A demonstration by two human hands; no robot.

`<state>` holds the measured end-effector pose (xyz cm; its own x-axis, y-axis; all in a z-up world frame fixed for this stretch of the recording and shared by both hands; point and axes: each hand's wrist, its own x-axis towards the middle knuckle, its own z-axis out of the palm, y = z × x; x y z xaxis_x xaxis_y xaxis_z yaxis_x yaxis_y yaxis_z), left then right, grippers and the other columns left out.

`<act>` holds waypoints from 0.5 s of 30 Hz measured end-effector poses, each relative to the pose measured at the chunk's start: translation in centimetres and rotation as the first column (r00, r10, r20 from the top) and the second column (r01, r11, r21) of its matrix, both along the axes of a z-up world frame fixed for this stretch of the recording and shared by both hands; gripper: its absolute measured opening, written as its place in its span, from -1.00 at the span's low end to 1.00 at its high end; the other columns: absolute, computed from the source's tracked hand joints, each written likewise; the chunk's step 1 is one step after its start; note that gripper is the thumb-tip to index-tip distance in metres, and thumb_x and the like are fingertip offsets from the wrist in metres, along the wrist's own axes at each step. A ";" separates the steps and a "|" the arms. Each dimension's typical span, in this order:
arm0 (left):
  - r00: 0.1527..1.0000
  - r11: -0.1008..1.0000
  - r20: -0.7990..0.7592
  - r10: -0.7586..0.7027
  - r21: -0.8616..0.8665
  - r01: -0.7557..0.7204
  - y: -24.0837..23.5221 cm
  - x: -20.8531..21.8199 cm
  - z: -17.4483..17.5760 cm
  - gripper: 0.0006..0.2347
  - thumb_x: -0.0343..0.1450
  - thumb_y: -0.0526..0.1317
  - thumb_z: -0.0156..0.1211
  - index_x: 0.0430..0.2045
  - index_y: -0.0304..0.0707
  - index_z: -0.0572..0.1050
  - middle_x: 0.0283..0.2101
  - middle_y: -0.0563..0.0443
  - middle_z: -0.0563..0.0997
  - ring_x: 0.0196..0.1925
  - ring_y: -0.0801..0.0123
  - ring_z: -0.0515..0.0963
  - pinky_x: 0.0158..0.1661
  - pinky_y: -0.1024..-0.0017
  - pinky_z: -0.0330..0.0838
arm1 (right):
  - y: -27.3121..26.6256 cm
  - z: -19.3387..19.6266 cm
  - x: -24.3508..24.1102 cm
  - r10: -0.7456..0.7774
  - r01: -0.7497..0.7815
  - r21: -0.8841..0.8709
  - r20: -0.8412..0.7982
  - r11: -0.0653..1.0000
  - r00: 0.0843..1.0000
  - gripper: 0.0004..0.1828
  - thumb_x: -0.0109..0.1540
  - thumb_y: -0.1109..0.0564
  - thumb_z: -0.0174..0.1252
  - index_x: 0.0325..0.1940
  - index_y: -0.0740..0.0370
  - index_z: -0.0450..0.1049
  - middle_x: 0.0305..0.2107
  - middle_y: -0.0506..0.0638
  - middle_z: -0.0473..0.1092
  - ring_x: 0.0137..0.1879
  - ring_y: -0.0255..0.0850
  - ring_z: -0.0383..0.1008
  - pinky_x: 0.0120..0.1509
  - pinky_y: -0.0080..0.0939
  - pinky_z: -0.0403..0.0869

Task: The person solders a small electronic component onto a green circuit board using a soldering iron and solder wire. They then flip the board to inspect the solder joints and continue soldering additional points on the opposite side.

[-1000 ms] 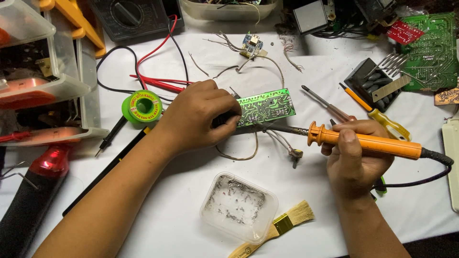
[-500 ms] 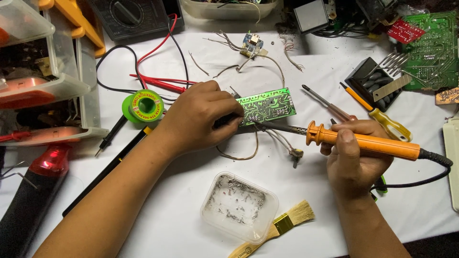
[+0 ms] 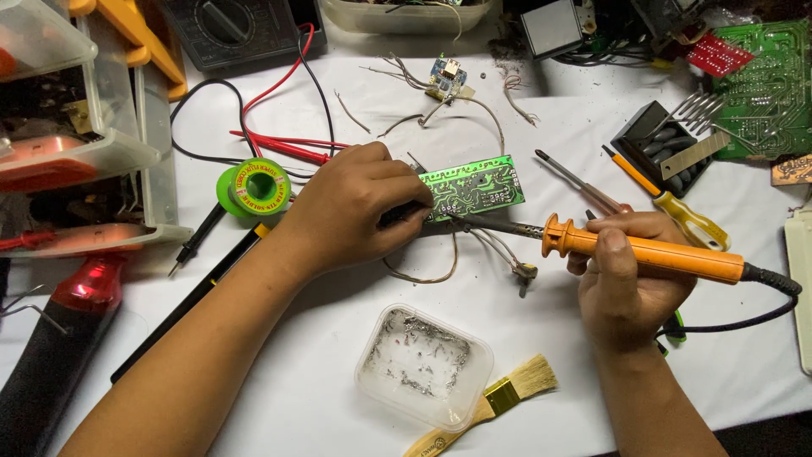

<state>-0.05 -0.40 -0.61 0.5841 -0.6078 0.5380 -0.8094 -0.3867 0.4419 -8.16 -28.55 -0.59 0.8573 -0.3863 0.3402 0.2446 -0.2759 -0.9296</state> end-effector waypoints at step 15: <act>1.000 1.000 0.006 0.002 -0.024 -0.002 -0.1 0.0 0.1 -0.96 0.39 -0.31 0.29 -0.37 -0.20 0.56 -0.33 0.07 0.61 -0.36 0.15 0.44 -0.31 0.23 0.32 | 0.0 0.1 0.0 -0.008 0.008 -0.015 -0.002 1.000 1.000 -0.74 0.27 0.01 0.06 -0.28 0.29 0.39 -0.44 0.03 0.31 -0.50 -0.20 0.34 -0.59 -0.32 0.35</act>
<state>-0.09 -0.48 -0.50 0.5821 -0.5936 0.5557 -0.8113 -0.3780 0.4460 -8.17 -28.51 -0.53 0.8549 -0.3882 0.3440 0.2403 -0.2915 -0.9259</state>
